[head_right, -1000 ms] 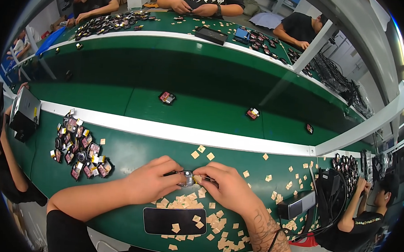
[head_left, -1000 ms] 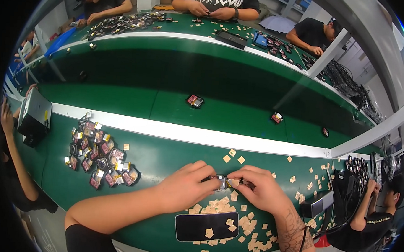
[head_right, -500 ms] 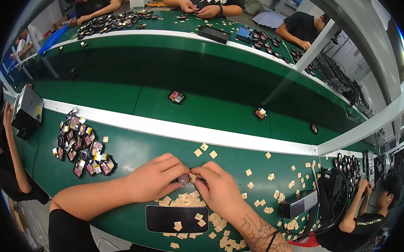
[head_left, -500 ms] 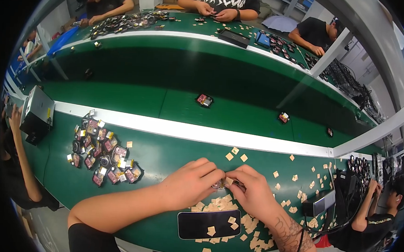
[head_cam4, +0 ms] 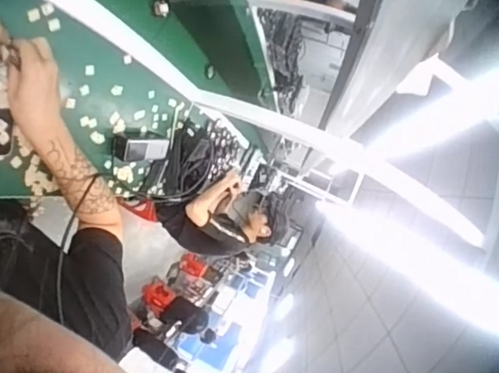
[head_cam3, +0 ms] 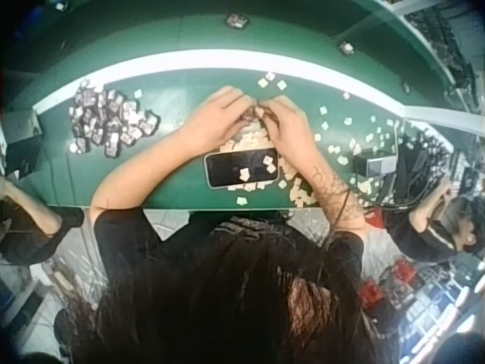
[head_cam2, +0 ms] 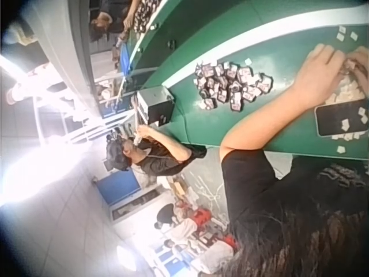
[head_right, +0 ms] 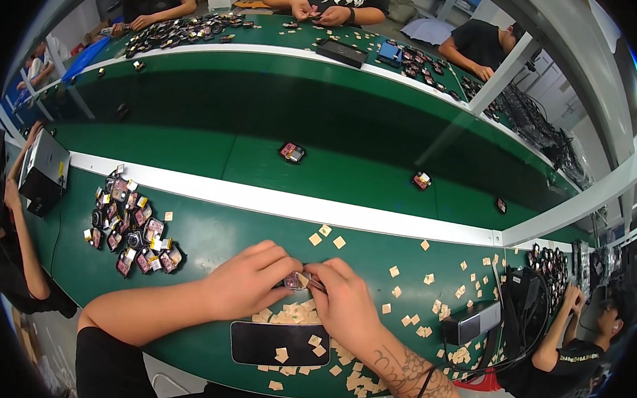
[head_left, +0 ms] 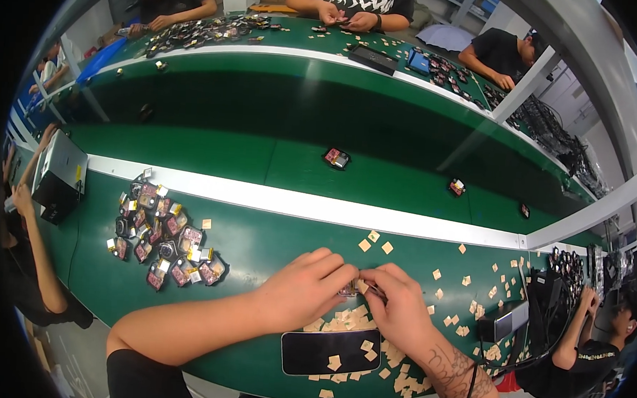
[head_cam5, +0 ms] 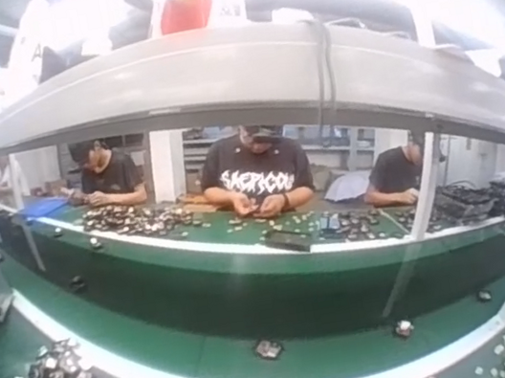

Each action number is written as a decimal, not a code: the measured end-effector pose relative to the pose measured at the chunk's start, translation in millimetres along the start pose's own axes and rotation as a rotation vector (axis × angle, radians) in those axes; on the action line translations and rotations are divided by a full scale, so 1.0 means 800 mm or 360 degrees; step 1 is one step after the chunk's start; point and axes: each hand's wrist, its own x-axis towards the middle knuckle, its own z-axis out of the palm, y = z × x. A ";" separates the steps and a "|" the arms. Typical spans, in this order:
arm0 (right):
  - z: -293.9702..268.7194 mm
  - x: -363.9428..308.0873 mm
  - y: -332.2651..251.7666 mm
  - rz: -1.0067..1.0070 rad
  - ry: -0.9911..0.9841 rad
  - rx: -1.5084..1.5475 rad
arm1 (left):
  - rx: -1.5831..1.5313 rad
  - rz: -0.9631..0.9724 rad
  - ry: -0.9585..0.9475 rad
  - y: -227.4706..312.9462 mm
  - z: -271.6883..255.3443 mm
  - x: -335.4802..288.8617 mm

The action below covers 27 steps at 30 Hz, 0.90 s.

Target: Sorting and inspecting small electronic game cartridges or SD adapter cards on an assembly line bench.

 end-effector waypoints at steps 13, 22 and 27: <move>0.005 0.004 -0.002 -0.0068 0.0014 -0.0068 | -0.0036 -0.0028 0.0004 0.001 0.003 -0.002; -0.001 0.002 -0.006 -0.0011 0.0016 0.0026 | -0.0038 -0.0029 0.0016 0.003 0.004 0.001; -0.007 0.000 0.011 -0.0234 -0.0126 -0.0119 | -0.0034 -0.0020 0.0056 0.004 0.007 0.000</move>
